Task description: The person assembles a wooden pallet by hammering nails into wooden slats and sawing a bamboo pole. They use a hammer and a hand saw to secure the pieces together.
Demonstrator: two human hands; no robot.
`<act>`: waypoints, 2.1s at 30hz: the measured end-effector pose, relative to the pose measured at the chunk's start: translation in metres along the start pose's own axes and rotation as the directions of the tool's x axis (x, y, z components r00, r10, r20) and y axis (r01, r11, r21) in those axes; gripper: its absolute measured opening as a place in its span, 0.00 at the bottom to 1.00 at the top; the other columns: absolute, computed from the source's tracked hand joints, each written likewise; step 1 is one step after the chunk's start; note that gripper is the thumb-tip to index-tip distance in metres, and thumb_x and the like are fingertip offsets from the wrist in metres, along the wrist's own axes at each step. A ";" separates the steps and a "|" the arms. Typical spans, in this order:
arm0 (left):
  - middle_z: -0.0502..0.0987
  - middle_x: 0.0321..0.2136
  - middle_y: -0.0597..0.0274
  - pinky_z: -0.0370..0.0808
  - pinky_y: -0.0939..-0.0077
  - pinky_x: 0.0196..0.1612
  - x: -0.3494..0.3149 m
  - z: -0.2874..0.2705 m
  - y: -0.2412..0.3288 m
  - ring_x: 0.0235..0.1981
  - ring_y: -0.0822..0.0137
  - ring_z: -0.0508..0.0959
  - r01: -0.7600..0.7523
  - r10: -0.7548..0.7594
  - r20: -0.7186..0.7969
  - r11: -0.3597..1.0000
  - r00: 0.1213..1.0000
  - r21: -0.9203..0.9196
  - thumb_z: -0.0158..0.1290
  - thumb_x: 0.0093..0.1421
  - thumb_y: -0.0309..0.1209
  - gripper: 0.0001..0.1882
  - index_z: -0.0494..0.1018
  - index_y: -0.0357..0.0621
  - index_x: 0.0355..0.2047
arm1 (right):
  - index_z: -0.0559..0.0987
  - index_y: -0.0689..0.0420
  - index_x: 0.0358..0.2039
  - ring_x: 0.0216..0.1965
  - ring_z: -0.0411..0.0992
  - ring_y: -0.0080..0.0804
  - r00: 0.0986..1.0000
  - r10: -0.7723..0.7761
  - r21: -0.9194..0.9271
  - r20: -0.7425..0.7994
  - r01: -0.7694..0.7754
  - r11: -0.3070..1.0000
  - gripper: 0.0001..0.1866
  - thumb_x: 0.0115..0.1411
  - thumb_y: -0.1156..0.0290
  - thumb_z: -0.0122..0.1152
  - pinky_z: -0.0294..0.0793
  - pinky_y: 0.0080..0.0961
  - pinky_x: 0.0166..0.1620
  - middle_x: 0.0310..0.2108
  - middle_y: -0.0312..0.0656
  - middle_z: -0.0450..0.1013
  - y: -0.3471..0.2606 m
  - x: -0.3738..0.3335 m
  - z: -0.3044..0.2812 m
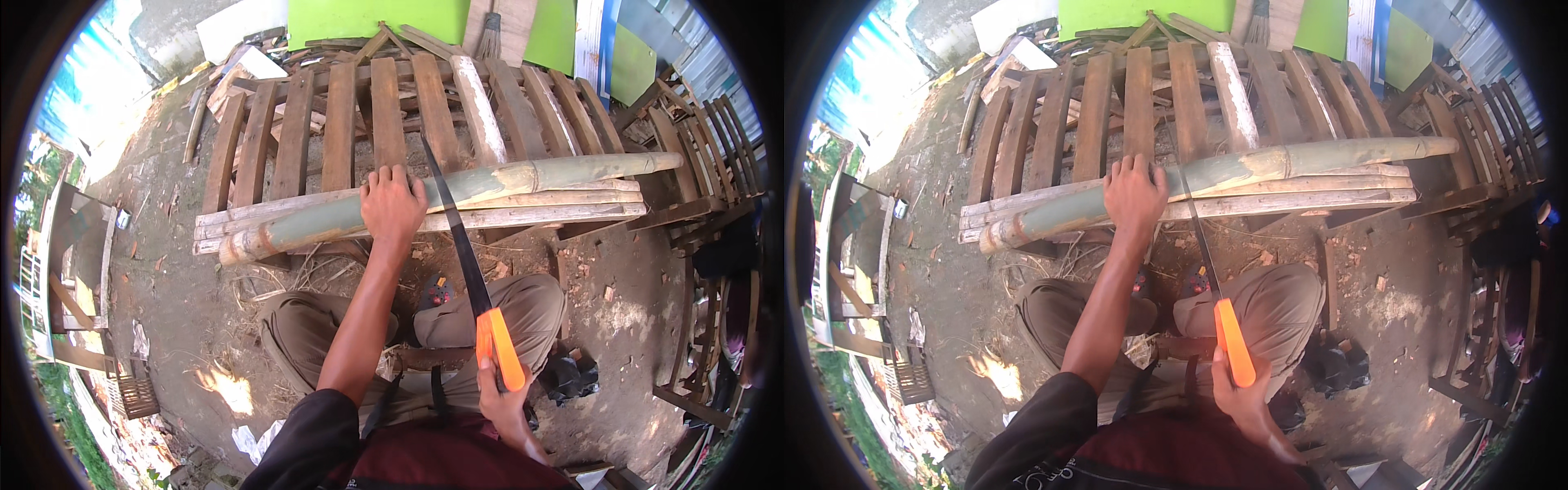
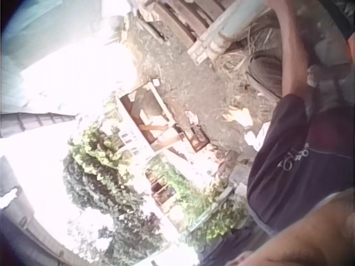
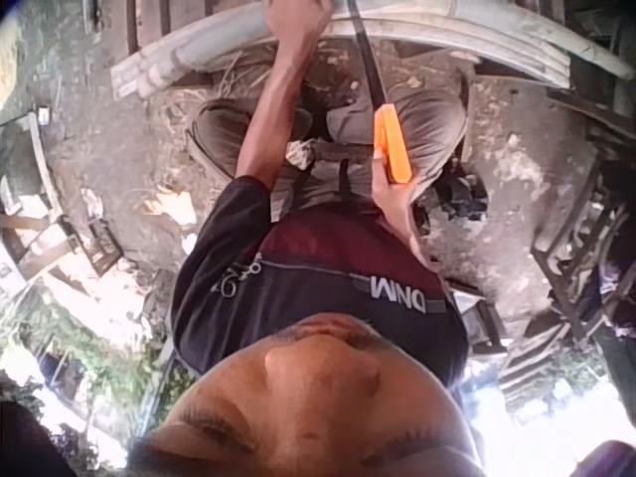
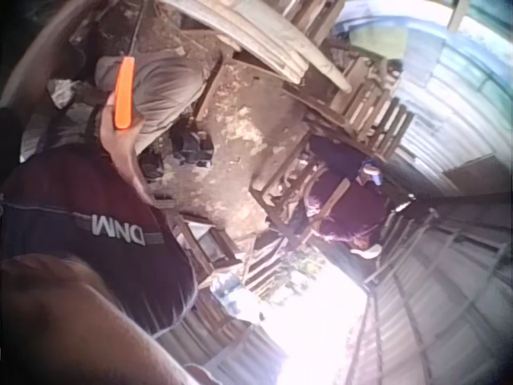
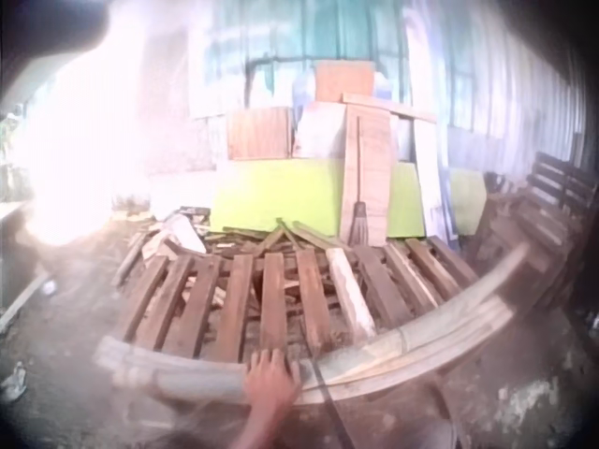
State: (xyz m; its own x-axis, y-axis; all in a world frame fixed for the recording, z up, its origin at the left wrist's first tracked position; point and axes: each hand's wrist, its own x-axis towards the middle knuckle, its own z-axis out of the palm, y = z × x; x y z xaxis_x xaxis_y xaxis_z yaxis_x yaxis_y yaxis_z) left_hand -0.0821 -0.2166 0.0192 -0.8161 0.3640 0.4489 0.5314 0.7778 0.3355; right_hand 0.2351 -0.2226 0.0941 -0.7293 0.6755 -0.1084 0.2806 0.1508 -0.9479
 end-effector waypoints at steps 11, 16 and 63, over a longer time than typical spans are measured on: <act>0.78 0.35 0.53 0.72 0.55 0.47 0.004 0.001 -0.001 0.42 0.53 0.77 -0.002 0.002 0.016 1.000 1.000 -0.007 0.52 0.60 0.40 0.14 0.76 0.41 0.31 | 0.77 0.66 0.29 0.22 0.65 0.13 0.996 0.050 0.246 -0.069 -0.032 0.969 0.10 0.65 0.73 0.63 0.64 0.23 0.24 0.17 0.32 0.68 0.022 0.075 0.035; 0.78 0.35 0.53 0.72 0.55 0.47 0.004 0.001 0.001 0.42 0.53 0.77 0.014 -0.014 -0.001 1.000 1.000 0.005 0.52 0.60 0.39 0.14 0.76 0.41 0.31 | 0.78 0.68 0.34 0.23 0.65 0.12 0.993 0.114 0.268 -0.039 -0.099 0.958 0.08 0.66 0.74 0.62 0.65 0.21 0.26 0.19 0.31 0.69 0.015 0.015 -0.001; 0.78 0.35 0.53 0.71 0.56 0.47 0.015 0.001 0.005 0.42 0.52 0.77 0.001 -0.001 0.012 1.000 1.000 -0.003 0.53 0.60 0.39 0.14 0.77 0.40 0.30 | 0.75 0.63 0.25 0.21 0.64 0.16 0.986 -0.121 0.191 -0.116 0.141 0.971 0.15 0.66 0.69 0.65 0.64 0.26 0.24 0.18 0.31 0.69 0.000 0.158 0.069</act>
State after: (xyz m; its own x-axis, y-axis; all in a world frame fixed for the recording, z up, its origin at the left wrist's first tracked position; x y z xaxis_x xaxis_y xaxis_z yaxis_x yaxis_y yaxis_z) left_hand -0.0916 -0.2068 0.0262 -0.8196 0.3692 0.4381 0.5310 0.7768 0.3386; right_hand 0.0770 -0.1658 0.0560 -0.6807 0.7314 0.0423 0.0504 0.1043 -0.9933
